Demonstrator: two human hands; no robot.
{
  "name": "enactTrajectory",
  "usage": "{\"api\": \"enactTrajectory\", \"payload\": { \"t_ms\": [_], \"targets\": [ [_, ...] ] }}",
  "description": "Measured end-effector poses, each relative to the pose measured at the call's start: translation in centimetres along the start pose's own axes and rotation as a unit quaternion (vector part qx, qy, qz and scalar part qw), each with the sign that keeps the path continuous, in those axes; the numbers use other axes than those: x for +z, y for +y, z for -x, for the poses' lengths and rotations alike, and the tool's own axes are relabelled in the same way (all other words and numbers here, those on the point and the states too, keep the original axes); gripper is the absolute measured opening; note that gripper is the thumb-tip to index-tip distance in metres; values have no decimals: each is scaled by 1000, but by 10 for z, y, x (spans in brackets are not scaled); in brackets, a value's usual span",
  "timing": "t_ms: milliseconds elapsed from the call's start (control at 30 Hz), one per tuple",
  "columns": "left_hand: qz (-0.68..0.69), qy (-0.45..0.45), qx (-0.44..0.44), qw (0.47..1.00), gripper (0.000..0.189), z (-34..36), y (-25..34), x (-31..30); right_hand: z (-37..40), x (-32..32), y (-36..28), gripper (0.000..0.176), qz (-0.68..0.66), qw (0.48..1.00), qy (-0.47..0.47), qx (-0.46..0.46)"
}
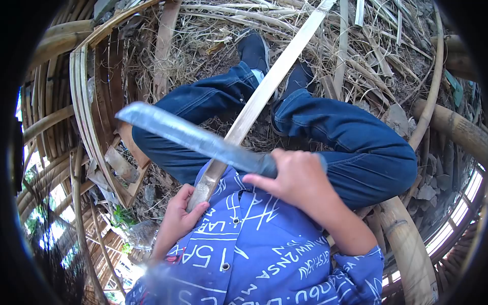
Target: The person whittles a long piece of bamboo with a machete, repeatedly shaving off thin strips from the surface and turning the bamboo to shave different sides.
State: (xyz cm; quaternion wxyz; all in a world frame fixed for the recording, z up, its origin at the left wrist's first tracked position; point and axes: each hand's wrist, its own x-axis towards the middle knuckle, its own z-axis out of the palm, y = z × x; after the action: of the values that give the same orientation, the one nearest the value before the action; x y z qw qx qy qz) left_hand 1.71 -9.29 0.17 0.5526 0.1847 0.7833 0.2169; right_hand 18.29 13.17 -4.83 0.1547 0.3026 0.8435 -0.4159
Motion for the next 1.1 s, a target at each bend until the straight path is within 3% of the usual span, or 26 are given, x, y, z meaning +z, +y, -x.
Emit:
{"api": "enactTrajectory", "payload": {
  "t_ms": [167,333,467,667,967,1067,1100],
  "targets": [
    [-28,14,8,999,30,-2,6,5,6,24,-12,74,2,998,-56,-10],
    [-33,15,12,999,32,1,0,6,-1,18,8,74,41,999,4,5],
    [-42,33,36,998,32,5,-8,8,-15,0,33,71,106,992,16,67],
    [-49,37,25,998,32,11,-16,7,-45,-38,63,64,-14,986,35,165],
    [-18,21,-9,1000,30,16,-25,-7,-55,-32,73,69,99,982,83,139],
    [-19,10,-24,999,33,27,-46,-20,-73,-46,106,67,64,973,113,189],
    [-14,9,-32,999,35,32,-58,-23,-79,-63,108,65,26,976,78,203]
  ]
}}
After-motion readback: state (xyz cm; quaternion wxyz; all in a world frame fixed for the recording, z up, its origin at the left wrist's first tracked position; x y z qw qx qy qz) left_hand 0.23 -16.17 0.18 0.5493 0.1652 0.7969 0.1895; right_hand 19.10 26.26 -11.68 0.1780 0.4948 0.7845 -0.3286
